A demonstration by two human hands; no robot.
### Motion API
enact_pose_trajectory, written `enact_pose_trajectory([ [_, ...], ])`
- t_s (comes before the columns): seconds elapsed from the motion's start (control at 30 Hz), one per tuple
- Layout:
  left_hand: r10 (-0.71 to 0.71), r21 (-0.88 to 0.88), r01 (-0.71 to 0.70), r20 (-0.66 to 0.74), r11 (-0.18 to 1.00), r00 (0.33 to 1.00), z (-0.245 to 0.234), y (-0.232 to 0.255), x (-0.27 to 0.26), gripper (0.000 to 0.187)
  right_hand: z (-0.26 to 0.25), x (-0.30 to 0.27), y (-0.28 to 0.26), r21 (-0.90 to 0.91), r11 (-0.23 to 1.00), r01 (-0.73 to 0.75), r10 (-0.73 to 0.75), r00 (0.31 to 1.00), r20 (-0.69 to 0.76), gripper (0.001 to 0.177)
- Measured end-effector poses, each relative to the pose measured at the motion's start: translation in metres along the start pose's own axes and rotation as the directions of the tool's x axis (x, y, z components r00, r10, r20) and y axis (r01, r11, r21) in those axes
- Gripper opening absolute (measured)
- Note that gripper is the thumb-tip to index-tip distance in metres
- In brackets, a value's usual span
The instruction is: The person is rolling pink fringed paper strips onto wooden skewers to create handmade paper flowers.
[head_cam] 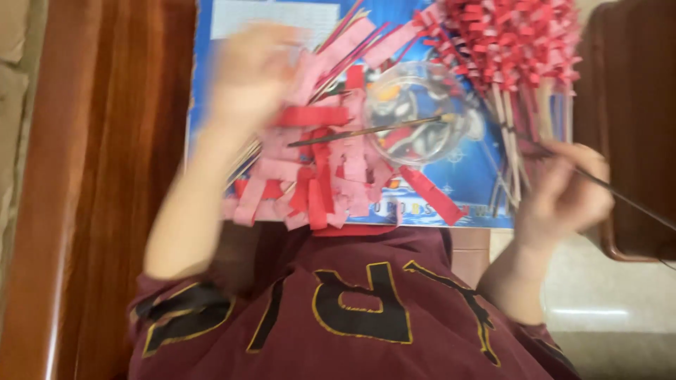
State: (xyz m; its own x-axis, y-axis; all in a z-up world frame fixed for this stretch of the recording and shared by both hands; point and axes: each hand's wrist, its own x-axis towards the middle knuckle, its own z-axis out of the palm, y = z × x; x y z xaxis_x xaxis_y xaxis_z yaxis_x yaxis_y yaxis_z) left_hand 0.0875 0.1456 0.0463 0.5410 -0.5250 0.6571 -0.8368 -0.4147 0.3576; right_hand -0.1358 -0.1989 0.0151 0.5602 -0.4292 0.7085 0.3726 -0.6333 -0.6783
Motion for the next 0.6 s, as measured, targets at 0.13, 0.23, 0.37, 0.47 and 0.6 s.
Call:
enact_pose_trajectory([
  [0.13,-0.296,0.358,0.282,-0.017,0.890,0.955,-0.014,-0.096,-0.040,0.015,0.019,0.023,-0.027,-0.364,0.918,0.154,-0.058,0.964,0.260,0.012],
  [0.23,-0.448,0.053,0.447,0.192,0.893,0.873,-0.021,-0.093,-0.046,0.032,0.024,0.022,-0.021,-0.300,0.950,0.091,-0.015,0.969,0.247,0.018],
  [0.37,-0.483,0.061,0.480,0.176,0.875,0.858,-0.016,-0.085,-0.051,0.031,0.026,0.027,-0.029,-0.332,0.936,0.117,-0.023,0.961,0.274,0.015],
  [0.47,-0.489,0.052,0.487,0.155,0.872,0.859,-0.013,-0.091,-0.054,0.030,0.027,0.027,-0.031,-0.353,0.923,0.153,-0.028,0.942,0.335,0.016],
  [0.6,-0.480,0.080,0.473,0.110,0.877,0.871,-0.010,-0.096,-0.057,0.021,0.026,0.028,-0.038,-0.311,0.946,0.086,0.009,0.957,0.291,0.016],
])
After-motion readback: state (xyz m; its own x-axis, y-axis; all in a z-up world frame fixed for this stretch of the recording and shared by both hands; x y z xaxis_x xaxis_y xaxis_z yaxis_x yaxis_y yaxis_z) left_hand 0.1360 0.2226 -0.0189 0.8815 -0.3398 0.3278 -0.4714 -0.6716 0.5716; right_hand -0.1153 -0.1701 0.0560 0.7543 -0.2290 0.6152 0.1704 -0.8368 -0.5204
